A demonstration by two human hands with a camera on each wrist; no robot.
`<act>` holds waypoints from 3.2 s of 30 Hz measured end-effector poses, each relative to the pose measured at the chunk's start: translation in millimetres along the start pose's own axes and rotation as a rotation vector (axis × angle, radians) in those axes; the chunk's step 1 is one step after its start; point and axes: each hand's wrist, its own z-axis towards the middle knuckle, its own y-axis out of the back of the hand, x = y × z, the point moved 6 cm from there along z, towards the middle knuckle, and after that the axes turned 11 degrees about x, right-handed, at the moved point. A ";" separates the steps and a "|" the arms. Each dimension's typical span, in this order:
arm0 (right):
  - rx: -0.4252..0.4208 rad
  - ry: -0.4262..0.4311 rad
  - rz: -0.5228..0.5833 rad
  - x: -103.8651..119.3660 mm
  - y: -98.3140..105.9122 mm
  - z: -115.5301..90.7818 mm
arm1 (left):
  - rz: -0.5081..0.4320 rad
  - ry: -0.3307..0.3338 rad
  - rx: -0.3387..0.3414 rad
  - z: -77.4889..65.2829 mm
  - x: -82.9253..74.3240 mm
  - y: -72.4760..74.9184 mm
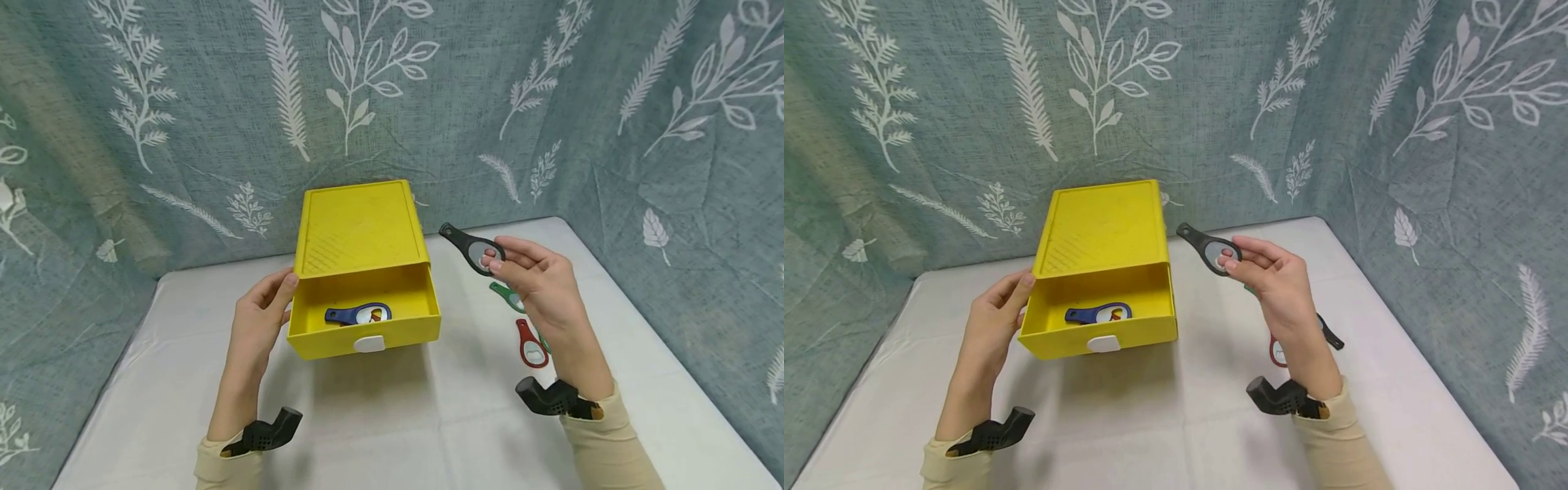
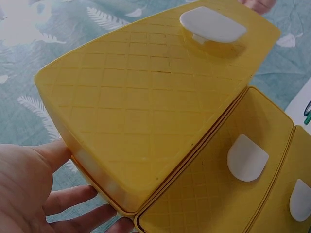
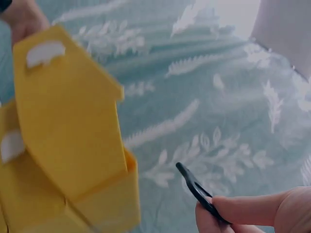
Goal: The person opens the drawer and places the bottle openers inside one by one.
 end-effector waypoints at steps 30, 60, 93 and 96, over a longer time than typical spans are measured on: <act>0.245 -0.083 -0.130 -27.7 -90.1 20.0 | 0.042 -0.011 0.017 1.3 -2.0 1.3; 0.177 0.063 -0.536 -14.2 -78.0 -20.1 | 0.047 -0.047 0.021 0.6 -3.0 2.5; 0.464 -0.113 -0.434 -49.7 -111.1 -34.8 | 0.046 -0.027 0.014 0.4 -3.9 0.8; 0.469 -0.099 -0.446 -53.8 -112.3 -34.6 | 0.047 -0.028 0.015 0.6 -4.4 0.3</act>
